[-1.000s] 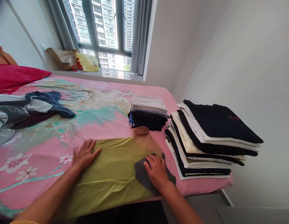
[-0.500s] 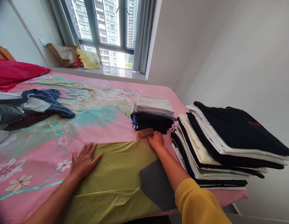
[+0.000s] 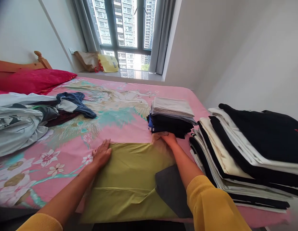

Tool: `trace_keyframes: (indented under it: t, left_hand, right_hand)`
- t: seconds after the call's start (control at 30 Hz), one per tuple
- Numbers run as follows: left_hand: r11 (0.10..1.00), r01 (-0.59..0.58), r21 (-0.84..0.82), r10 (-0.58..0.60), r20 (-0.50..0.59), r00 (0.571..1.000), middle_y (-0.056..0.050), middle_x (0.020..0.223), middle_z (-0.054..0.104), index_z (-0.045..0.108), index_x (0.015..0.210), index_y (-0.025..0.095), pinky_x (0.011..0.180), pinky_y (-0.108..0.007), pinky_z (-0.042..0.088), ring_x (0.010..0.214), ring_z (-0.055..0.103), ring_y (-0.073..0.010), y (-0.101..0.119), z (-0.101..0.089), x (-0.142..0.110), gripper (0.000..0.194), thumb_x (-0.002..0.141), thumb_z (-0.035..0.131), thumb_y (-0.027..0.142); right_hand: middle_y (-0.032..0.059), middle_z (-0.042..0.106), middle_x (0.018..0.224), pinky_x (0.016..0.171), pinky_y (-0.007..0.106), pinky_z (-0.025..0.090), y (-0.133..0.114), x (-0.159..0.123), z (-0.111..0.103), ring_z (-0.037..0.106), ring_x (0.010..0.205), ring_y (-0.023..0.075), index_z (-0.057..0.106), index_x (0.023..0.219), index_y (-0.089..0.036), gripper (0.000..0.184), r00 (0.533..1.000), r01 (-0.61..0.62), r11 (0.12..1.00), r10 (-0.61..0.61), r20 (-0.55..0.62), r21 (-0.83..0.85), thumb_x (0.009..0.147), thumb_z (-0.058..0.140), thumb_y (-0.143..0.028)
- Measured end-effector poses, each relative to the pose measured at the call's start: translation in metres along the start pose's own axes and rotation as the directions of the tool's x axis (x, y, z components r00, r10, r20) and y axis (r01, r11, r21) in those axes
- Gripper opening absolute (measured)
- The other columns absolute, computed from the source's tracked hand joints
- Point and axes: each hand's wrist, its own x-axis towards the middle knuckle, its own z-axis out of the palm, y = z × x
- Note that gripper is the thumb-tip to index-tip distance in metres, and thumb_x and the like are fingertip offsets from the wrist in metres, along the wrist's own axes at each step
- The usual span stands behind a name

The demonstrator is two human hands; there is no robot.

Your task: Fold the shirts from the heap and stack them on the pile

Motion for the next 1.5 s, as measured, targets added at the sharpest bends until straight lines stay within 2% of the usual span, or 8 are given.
trace_keyframes:
  t: [0.13,0.3,0.57,0.67,0.83,1.0,1.3,1.5]
  left_hand:
    - [0.999,-0.031,0.044,0.027,0.083,0.996,-0.009,0.133,0.051,0.05,0.13,0.025,0.092,-0.047,0.039,0.121,0.046,-0.0299,0.001,-0.023,0.022,0.059,0.072,0.043,0.022]
    - [0.979,-0.197,0.05,0.19,0.122,0.974,-0.007,0.105,0.064,0.068,0.095,0.023,0.08,-0.032,0.042,0.102,0.057,-0.0245,0.001,-0.043,0.029,0.037,0.062,0.051,0.018]
    - [0.886,-0.461,0.057,0.462,-0.002,0.887,-0.003,0.079,0.064,0.061,0.076,0.022,0.08,-0.032,0.037,0.082,0.056,-0.0198,-0.015,-0.072,-0.047,0.019,0.066,0.047,0.016]
    - [0.836,-0.546,0.053,0.548,-0.039,0.836,-0.003,0.081,0.064,0.059,0.073,0.022,0.084,-0.034,0.035,0.083,0.054,-0.0205,-0.026,-0.065,-0.078,0.019,0.063,0.046,0.011]
    - [0.851,-0.524,0.019,0.524,-0.022,0.851,-0.004,0.086,0.064,0.06,0.074,0.023,0.084,-0.035,0.036,0.088,0.055,-0.0218,-0.038,-0.043,-0.103,0.026,0.06,0.044,0.008]
    - [0.845,-0.534,0.005,0.534,-0.036,0.845,-0.005,0.102,0.064,0.063,0.094,0.024,0.09,-0.037,0.036,0.1,0.055,-0.0238,-0.04,-0.037,-0.109,0.035,0.064,0.047,0.013]
    - [0.85,-0.527,-0.002,0.526,0.057,0.849,-0.003,0.114,0.062,0.07,0.081,0.029,0.093,-0.037,0.039,0.106,0.056,-0.0231,-0.042,-0.045,-0.12,0.025,0.07,0.049,0.021]
    - [0.827,-0.56,0.052,0.562,-0.052,0.825,-0.006,0.143,0.042,0.055,0.124,0.027,0.11,-0.046,0.021,0.133,0.034,-0.0246,-0.014,-0.032,-0.143,0.044,0.081,0.048,0.034]
  right_hand:
    - [0.0036,0.066,0.075,0.06,0.026,0.042,-0.012,-0.016,-0.018,0.057,0.068,0.0166,0.064,0.078,-0.017,0.026,0.996,0.077,0.992,-0.08,0.026,0.097,0.066,0.057,-0.038]
    - [-0.0018,0.058,0.065,0.057,0.022,0.038,-0.027,-0.042,-0.043,0.051,0.063,0.0131,0.058,0.071,-0.018,0.027,0.988,0.149,0.979,-0.154,0.026,0.137,0.064,0.06,-0.044]
    - [0.001,0.059,0.072,0.062,0.026,0.042,-0.034,-0.136,-0.088,0.054,0.068,0.016,0.06,0.079,-0.018,0.033,0.967,0.216,0.945,-0.241,0.078,0.244,0.069,0.064,-0.049]
    - [0.0013,0.06,0.071,0.063,0.025,0.042,-0.024,-0.17,-0.096,0.055,0.068,0.0161,0.061,0.079,-0.018,0.031,0.961,0.206,0.95,-0.241,0.134,0.233,0.073,0.063,-0.048]
    - [0.0012,0.062,0.074,0.062,0.025,0.043,-0.011,-0.204,-0.094,0.056,0.069,0.0169,0.062,0.08,-0.02,0.031,0.957,0.193,0.97,-0.219,0.193,0.145,0.075,0.06,-0.05]
    - [0.0009,0.063,0.074,0.062,0.026,0.043,-0.011,-0.216,-0.094,0.056,0.069,0.0172,0.062,0.081,-0.021,0.03,0.961,0.206,0.973,-0.221,0.164,0.103,0.075,0.057,-0.049]
    - [0.0013,0.066,0.082,0.071,0.029,0.044,0.007,-0.223,-0.101,0.06,0.078,0.0198,0.064,0.083,-0.023,0.018,0.956,0.269,0.959,-0.253,0.151,-0.09,0.076,0.053,-0.035]
    - [0.0035,0.066,0.093,0.084,0.034,0.043,0.014,-0.237,-0.097,0.058,0.092,0.0216,0.063,0.093,-0.022,0.024,0.928,0.366,0.909,-0.341,0.148,-0.202,0.072,0.052,-0.023]
